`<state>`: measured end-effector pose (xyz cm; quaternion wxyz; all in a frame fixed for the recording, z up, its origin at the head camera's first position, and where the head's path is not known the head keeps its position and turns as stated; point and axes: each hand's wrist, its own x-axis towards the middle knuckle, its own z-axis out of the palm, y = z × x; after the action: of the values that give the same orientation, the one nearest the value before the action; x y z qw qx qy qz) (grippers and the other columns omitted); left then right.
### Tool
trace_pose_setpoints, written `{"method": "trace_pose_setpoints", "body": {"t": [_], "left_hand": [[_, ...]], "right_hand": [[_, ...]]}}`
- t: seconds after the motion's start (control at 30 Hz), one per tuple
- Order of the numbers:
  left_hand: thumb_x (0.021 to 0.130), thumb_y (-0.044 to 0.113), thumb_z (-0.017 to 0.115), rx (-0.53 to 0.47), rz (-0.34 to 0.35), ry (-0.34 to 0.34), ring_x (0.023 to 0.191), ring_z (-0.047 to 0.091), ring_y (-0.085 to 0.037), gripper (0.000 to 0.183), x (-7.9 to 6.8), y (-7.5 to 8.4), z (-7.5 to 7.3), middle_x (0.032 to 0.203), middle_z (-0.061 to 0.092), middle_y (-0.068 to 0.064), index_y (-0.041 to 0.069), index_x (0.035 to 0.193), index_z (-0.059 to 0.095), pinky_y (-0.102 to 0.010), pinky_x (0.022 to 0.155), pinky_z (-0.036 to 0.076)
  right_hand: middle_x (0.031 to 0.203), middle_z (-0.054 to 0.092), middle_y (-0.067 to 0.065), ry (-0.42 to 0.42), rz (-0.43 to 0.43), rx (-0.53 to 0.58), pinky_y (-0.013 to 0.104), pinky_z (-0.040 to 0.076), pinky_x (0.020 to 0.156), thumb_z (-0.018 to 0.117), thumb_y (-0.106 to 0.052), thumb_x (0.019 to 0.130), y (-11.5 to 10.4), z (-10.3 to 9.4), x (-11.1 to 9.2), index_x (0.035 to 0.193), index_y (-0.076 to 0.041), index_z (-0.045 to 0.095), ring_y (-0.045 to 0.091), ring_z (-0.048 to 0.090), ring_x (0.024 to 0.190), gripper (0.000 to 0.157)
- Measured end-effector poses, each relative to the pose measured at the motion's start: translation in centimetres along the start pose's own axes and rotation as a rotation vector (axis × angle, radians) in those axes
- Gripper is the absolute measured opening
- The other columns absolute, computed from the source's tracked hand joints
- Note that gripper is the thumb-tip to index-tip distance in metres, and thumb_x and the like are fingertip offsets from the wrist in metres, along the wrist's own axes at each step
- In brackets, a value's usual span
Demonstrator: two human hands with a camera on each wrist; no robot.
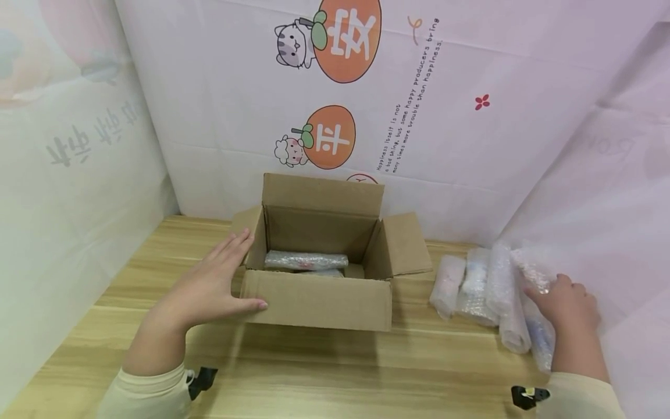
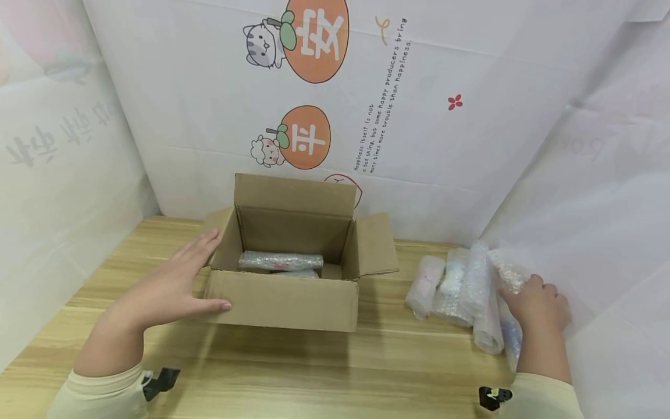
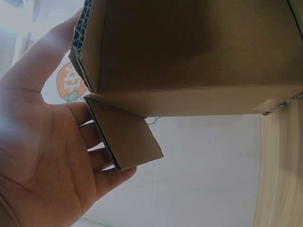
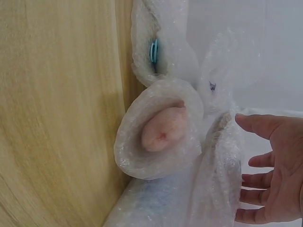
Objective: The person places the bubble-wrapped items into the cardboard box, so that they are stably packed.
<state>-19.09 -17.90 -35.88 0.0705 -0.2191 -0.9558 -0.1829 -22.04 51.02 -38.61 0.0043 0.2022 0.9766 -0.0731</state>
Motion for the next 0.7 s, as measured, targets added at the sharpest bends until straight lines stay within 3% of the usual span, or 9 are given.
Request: {"method": "trace_pose_setpoints", "body": {"t": [0.23,0.47,0.7], "left_hand": [[0.071,0.080,0.064,-0.002,-0.007,-0.005,0.151,0.011,-0.035,0.121,-0.02,-0.16,0.13,0.166,0.011,-0.005,0.013,0.159,0.014,-0.058,0.119,0.021],[0.070,0.081,0.064,0.004,-0.024,-0.024,0.152,0.010,-0.033,0.122,-0.02,-0.36,0.14,0.166,0.008,-0.002,0.015,0.159,0.012,-0.058,0.119,0.020],[0.070,0.080,0.064,-0.003,-0.019,-0.021,0.152,0.010,-0.034,0.122,0.08,-0.41,0.09,0.166,0.008,-0.002,0.015,0.159,0.012,-0.058,0.119,0.020]], "right_hand": [[0.107,0.040,0.050,0.024,-0.003,-0.044,0.063,0.041,0.077,0.047,-0.075,0.086,0.55,0.60,0.68,0.123,0.029,0.034,0.062,0.040,0.098,0.111],[0.112,0.044,0.049,-0.002,0.041,-0.033,0.059,0.045,0.065,0.047,-0.073,0.087,0.56,0.82,1.00,0.128,0.023,0.033,0.063,0.047,0.095,0.105],[0.110,0.042,0.049,0.030,0.008,0.028,0.062,0.045,0.070,0.054,-0.060,0.091,0.66,0.93,0.92,0.127,0.026,0.033,0.063,0.046,0.094,0.096]]}}
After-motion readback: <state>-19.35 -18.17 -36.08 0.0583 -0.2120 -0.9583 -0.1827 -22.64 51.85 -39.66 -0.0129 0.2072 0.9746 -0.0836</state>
